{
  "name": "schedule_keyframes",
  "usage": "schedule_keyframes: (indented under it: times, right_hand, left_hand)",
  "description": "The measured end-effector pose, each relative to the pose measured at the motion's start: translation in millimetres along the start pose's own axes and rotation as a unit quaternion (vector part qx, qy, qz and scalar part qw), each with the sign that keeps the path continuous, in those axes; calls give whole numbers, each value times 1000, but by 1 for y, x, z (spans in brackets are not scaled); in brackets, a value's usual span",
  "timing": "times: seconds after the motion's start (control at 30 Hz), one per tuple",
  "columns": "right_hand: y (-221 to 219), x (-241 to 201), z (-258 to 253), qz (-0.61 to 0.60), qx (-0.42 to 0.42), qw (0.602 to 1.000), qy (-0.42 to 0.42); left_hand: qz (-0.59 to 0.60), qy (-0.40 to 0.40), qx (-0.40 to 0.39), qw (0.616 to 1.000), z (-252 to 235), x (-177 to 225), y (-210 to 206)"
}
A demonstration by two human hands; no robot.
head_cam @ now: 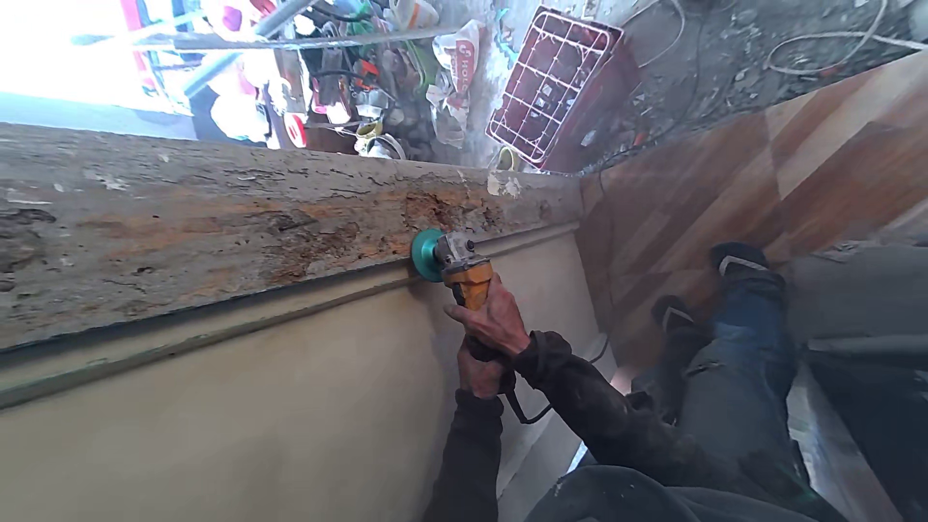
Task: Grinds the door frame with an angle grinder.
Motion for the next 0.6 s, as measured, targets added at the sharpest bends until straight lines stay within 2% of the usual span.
schedule_keyframes:
  times: [0.17, 0.37, 0.6]
  right_hand:
    - [2, 7, -7, 3, 2, 1000, -13]
    - [15, 58, -34, -4, 23, 997, -76]
    - [26, 102, -65, -41, 37, 992, -116]
  left_hand:
    - [-23, -3, -16, 1000, -8, -6, -3]
    - [-84, 75, -68, 991, -29, -33, -33]
    - [-127, 120, -85, 981, -53, -56, -64]
Point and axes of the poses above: each hand's wrist, its own z-axis away from the middle knuckle, its own y-axis out of the back of the hand, x = y × z, the point moved 3 cm from there along -z, towards the middle knuckle, and after that the axes turned 9 degrees about z, right-handed, at the moved point
